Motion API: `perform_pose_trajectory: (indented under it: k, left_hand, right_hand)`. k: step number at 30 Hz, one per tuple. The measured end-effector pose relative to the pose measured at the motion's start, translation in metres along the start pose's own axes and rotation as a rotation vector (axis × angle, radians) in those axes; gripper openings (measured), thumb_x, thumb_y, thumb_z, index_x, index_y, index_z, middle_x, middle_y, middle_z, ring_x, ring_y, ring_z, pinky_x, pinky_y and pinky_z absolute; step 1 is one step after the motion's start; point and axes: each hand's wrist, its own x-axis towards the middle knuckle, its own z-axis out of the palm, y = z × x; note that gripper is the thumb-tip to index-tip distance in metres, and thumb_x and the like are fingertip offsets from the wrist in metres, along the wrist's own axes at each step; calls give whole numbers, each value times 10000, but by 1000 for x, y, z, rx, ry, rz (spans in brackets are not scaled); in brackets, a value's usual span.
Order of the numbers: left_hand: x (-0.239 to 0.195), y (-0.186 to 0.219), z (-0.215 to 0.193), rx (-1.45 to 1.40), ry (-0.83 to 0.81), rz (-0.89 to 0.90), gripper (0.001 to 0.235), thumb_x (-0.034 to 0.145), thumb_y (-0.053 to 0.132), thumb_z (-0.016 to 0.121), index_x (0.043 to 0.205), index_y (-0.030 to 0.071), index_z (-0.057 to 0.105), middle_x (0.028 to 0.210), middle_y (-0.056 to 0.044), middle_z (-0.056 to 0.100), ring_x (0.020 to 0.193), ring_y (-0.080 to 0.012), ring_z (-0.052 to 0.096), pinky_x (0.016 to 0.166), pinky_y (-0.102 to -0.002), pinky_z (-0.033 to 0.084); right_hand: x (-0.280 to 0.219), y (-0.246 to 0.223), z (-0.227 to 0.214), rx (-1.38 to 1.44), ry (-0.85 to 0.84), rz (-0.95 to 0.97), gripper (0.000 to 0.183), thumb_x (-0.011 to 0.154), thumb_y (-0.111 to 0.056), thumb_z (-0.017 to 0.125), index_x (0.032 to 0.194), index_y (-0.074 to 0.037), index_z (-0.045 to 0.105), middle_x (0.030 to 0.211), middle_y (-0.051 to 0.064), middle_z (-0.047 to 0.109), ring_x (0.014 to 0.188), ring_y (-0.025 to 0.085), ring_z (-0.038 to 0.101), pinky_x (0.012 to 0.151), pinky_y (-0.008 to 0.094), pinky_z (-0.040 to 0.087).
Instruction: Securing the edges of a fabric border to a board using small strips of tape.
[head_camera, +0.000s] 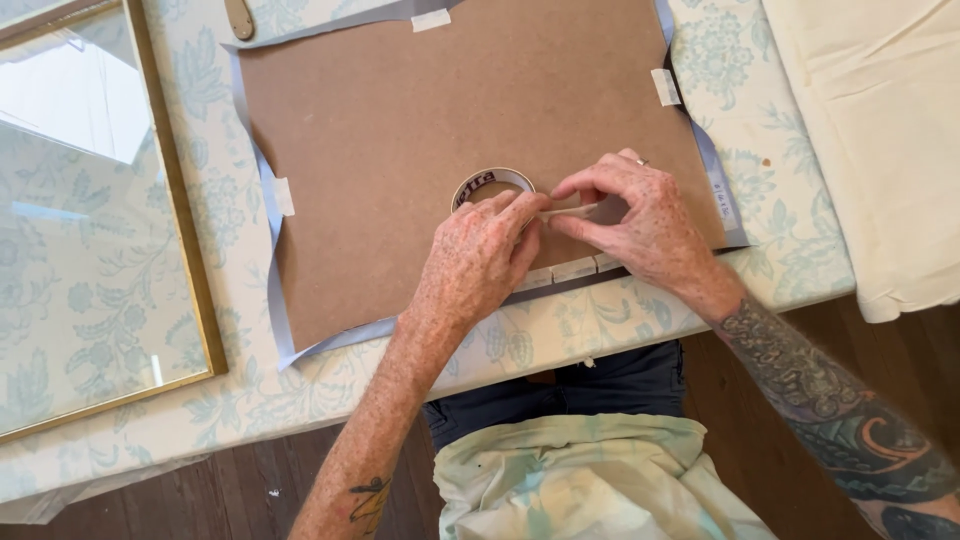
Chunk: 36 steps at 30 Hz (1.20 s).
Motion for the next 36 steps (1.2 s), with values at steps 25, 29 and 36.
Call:
perform_pose_trajectory:
  k: [25,29,36]
  left_hand:
    - [8,-6,-30,11,57,-219,83,1082,212,537,1056,160,596,942,0,636,710,-234,622,516,-400,457]
    - [1,-33,1,511,52,24,208,1000,44,588,1189,125,560,890,-36,549,707,-243,589,646,-375,507]
    - [3,-36,8,519,1,20,357,1036,123,607,1385,125,530,934,-38,576,758,-219,613,665,-361,549]
  right_hand:
    - [-30,-56,-11,11,196,-345,165,899,-200,829,1001,-123,726,851,-14,542,871,169,484,773,290,441]
    - [-66,-46,-47,-9,-58,-235,266,886,-159,842,1134,-156,746,837,-44,535,875,148,507,870,319,323]
    - [-110,12,-106,-93,-152,166,784,826,-161,808,1542,-129,489,886,-47,707,834,77,636,1205,495,334]
